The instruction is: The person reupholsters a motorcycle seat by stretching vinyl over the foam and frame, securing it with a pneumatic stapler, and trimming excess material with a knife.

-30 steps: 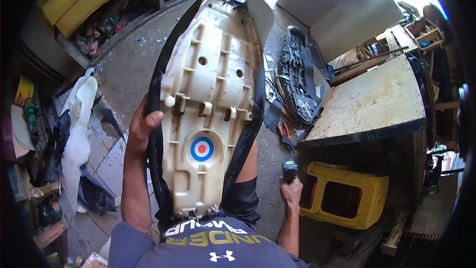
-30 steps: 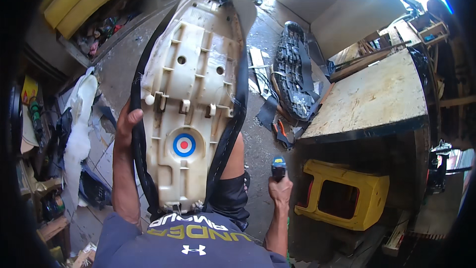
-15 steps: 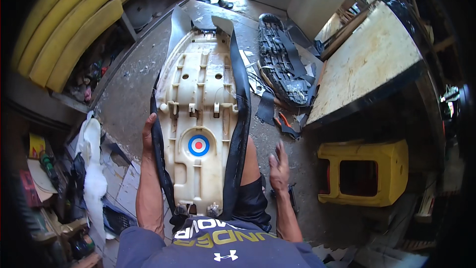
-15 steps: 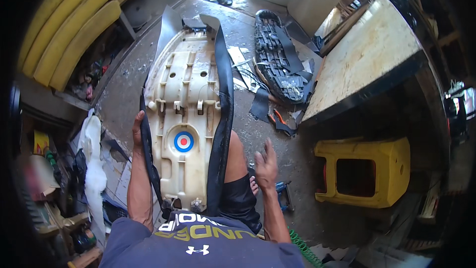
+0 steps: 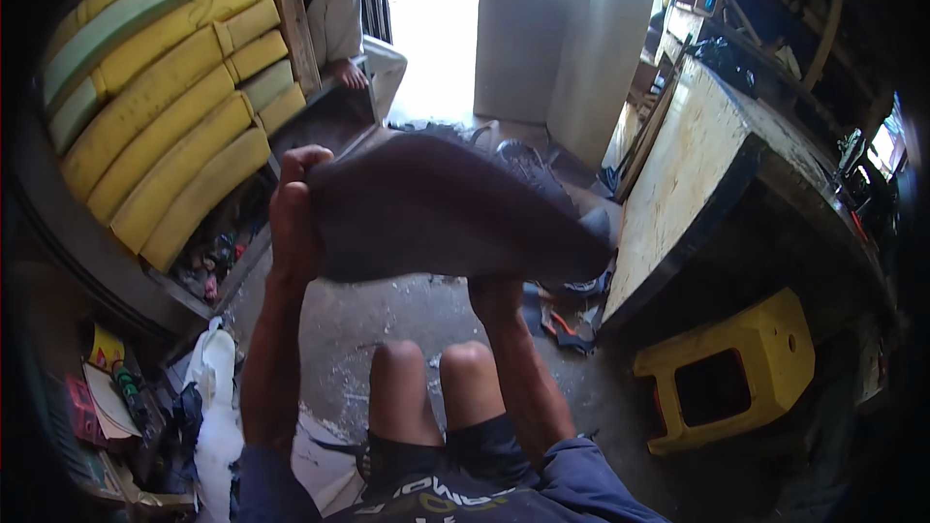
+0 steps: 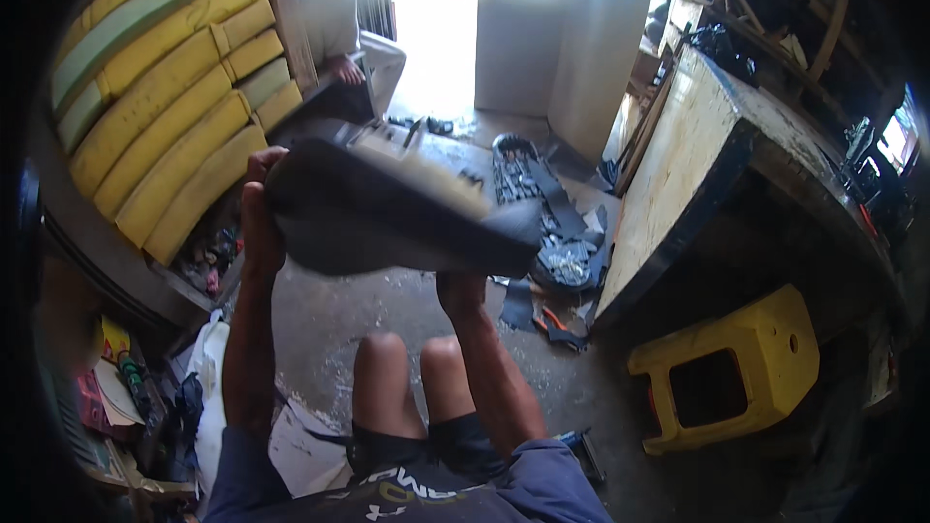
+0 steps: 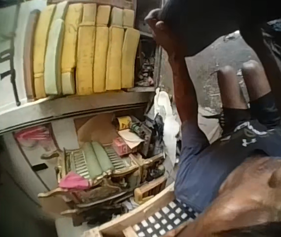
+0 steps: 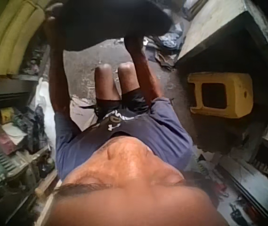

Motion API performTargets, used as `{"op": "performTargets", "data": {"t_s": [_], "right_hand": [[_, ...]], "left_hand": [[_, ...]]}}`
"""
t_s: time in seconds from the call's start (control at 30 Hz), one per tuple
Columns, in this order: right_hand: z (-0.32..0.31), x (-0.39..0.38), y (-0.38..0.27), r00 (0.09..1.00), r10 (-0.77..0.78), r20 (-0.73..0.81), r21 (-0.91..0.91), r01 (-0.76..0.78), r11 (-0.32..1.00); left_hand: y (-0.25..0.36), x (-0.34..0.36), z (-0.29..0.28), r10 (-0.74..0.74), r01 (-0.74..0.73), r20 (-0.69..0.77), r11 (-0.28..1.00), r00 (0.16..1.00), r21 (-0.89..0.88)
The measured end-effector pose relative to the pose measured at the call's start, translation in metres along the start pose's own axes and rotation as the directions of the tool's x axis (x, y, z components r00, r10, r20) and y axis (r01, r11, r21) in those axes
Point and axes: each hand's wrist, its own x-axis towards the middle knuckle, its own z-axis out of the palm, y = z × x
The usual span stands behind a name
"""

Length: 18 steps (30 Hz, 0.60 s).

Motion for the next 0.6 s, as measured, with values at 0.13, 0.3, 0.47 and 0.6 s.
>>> {"op": "performTargets", "data": {"t_s": [0.13,0.3,0.47,0.6], "right_hand": [[-0.005,0.065,-0.073,0.991,0.038,-0.124,0.584,0.042,0.810],[0.008,0.131,-0.113,0.905,0.398,-0.150,0.330,-0.334,0.883],[-0.036,0.151,-0.041,0.802,0.592,0.075,-0.078,-0.588,0.805],[-0.091,0.088,0.053,0.708,0.706,-0.039,-0.296,-0.683,0.668]], "left_hand": [[0.090,0.067,0.023,-0.049,0.012,0.075,0.905,0.996,0.426],[0.057,0.093,0.008,-0.283,0.243,-0.001,0.818,0.959,0.521],[-0.079,0.028,0.037,-0.765,0.832,0.338,0.461,0.548,-0.308],[-0.124,-0.058,0.089,-0.825,0.868,0.319,0.359,0.467,-0.342]]}}
